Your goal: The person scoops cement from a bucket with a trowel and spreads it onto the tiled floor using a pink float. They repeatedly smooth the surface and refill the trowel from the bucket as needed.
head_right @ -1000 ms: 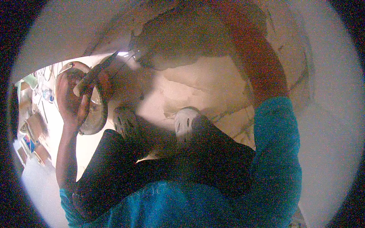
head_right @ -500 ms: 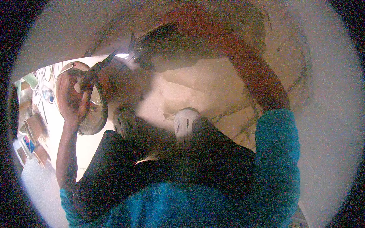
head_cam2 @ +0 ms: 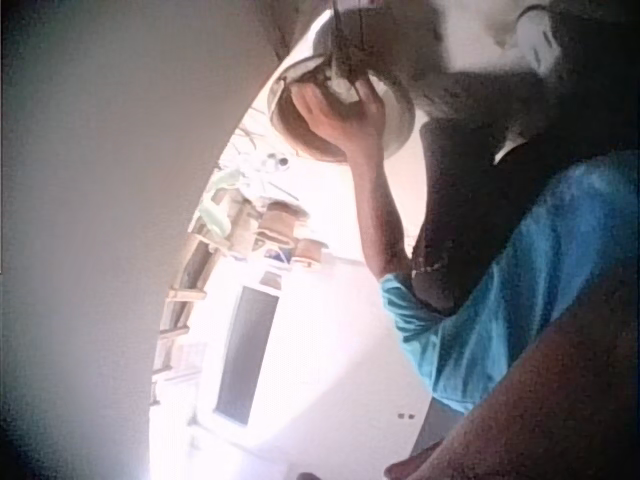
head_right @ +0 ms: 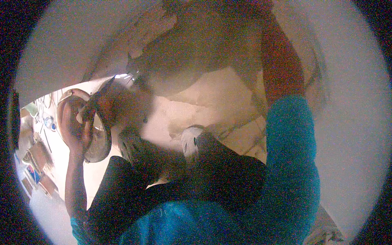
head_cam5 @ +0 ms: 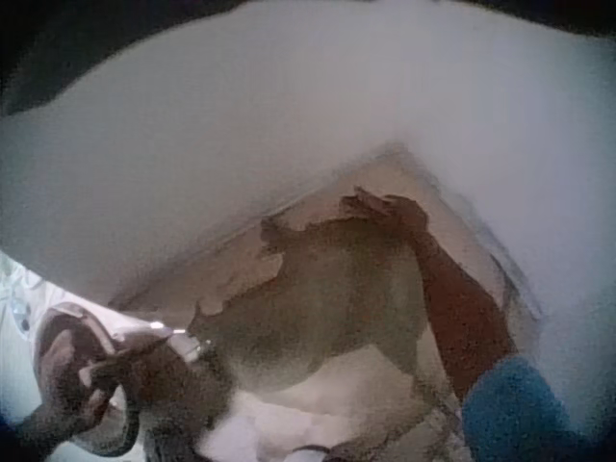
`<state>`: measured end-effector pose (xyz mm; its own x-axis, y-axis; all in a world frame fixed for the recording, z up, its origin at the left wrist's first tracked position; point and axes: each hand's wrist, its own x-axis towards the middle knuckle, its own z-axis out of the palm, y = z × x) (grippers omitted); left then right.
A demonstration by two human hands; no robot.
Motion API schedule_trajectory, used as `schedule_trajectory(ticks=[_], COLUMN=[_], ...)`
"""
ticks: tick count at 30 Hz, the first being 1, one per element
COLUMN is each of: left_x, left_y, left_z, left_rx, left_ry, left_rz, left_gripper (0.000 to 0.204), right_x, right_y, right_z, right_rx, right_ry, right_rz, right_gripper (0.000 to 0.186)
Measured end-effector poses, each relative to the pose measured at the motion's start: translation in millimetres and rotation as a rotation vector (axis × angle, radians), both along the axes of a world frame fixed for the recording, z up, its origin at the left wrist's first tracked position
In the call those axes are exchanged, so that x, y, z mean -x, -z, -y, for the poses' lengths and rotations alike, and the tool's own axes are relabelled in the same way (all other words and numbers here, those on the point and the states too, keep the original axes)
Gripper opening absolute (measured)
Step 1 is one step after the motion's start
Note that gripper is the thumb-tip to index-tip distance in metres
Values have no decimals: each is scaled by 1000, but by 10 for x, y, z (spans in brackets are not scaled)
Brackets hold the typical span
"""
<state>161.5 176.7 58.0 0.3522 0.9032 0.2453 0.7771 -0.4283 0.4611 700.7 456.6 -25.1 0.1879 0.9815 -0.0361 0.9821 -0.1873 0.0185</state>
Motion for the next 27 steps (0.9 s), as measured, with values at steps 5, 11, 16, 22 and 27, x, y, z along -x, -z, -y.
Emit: schedule_trajectory(ticks=[5,11,16,22,27], left_x=[-57,-120,-118,-183,-129], left_y=[6,-91,-51,-63,-126], left_z=[-32,-17,-74,-93,19], left_rx=[73,94,67,15,82], left_ry=[-31,-51,-6,23,-61], left_rz=[-10,-33,-9,4,-31], left_gripper=[46,40,40,39,34], right_x=[-421,384,541,489,365], right_y=[806,503,391,561,163], right_z=[-591,-55,379,705,900], right_rx=[-165,-8,48,4,-61], right_ry=[-586,-664,-738,-837,-490], right_rz=[110,32,12,-48,317], right_gripper=[45,41,39,36,40])
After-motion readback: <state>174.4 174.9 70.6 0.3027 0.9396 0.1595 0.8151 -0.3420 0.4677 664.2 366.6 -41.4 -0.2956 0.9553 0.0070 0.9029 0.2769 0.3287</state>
